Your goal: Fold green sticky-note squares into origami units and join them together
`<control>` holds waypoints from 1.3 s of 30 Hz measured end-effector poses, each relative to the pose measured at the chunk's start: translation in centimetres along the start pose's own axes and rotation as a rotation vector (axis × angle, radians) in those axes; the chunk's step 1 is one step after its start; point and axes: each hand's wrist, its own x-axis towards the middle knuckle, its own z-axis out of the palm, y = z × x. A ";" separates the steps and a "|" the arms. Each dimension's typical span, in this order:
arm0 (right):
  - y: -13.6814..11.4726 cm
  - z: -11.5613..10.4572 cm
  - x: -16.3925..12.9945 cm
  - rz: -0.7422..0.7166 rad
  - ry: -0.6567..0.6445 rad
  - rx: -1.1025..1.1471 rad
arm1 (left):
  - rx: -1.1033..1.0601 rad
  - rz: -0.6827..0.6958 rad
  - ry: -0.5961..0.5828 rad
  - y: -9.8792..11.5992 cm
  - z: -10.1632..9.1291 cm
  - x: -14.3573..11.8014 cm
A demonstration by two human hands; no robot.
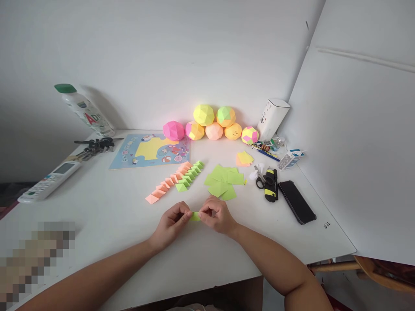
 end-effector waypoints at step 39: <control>0.1 -0.7 0.4 -0.454 0.109 -0.462 | -0.499 -0.082 -0.143 -0.7 -0.9 0.3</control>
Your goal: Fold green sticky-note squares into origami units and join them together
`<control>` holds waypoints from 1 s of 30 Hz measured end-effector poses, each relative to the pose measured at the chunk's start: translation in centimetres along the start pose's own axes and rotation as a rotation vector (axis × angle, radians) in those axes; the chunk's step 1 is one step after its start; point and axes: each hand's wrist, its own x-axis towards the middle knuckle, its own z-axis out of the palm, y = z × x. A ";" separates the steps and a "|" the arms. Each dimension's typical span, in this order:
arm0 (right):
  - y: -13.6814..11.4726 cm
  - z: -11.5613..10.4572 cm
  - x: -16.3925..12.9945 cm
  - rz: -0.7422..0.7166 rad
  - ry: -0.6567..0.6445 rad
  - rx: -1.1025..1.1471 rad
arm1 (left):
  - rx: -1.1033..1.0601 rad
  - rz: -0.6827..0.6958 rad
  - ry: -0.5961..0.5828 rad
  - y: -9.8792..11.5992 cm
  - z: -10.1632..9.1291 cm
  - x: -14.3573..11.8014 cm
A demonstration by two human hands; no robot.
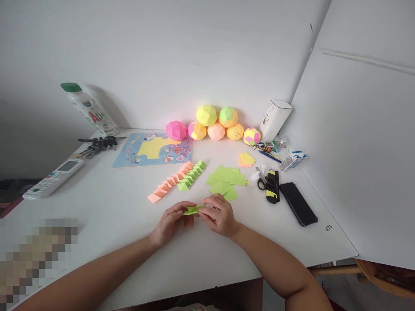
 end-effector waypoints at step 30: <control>-0.1 0.5 -0.5 0.789 -0.110 0.795 | 0.184 -0.124 0.047 0.6 1.4 0.2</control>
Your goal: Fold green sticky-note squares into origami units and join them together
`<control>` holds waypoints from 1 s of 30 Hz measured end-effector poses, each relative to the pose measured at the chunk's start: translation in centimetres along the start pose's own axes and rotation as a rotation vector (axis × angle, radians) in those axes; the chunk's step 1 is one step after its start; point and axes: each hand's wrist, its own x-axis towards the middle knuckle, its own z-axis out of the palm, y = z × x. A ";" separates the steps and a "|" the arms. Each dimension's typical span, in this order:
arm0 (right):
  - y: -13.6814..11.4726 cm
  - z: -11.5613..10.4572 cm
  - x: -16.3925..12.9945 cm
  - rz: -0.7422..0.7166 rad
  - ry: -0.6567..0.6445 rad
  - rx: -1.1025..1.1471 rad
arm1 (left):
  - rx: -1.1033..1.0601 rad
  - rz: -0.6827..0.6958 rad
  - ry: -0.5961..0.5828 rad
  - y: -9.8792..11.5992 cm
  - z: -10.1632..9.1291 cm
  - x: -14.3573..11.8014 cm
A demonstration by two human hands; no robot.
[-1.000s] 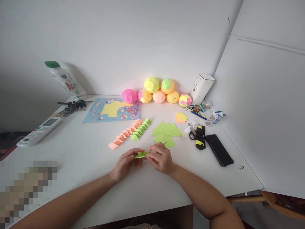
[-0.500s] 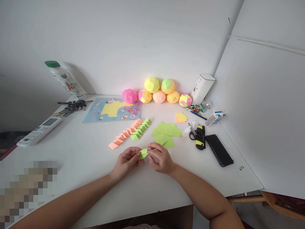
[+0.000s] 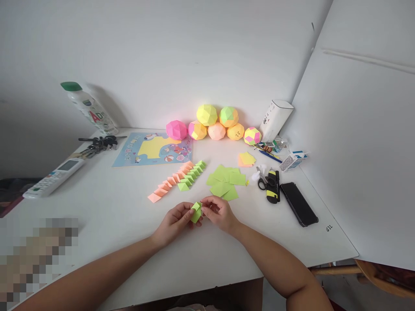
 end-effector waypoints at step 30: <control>-1.0 -0.1 0.0 0.125 -0.149 -0.033 | -0.038 0.015 0.000 -0.2 -0.3 0.0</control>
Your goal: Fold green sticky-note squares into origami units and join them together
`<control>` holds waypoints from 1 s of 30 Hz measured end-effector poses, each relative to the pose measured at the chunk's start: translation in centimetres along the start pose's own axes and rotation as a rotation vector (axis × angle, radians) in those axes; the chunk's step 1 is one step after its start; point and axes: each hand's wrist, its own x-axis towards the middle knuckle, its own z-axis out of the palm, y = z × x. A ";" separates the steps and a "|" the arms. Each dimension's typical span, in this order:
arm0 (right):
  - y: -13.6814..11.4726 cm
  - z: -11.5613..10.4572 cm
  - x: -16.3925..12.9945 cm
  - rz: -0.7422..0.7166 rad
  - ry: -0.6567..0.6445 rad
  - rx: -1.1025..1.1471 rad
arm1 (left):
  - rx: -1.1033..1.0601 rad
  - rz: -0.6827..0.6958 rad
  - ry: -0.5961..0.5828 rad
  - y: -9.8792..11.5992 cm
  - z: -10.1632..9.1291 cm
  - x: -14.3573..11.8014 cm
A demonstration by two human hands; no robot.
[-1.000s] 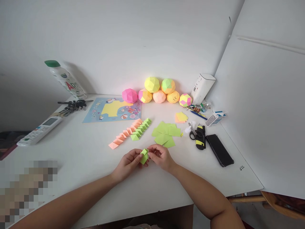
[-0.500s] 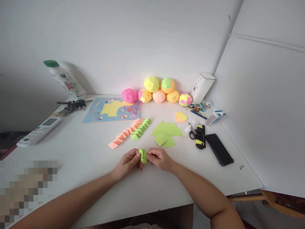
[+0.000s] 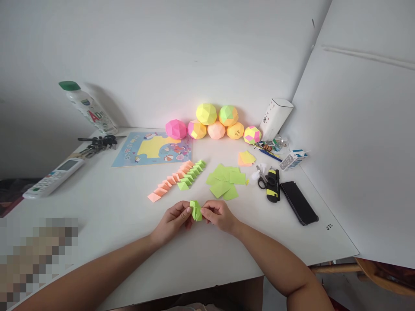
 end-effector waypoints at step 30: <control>0.4 0.4 -0.1 -0.044 0.036 -0.121 | -0.042 0.096 -0.012 0.0 0.0 -0.3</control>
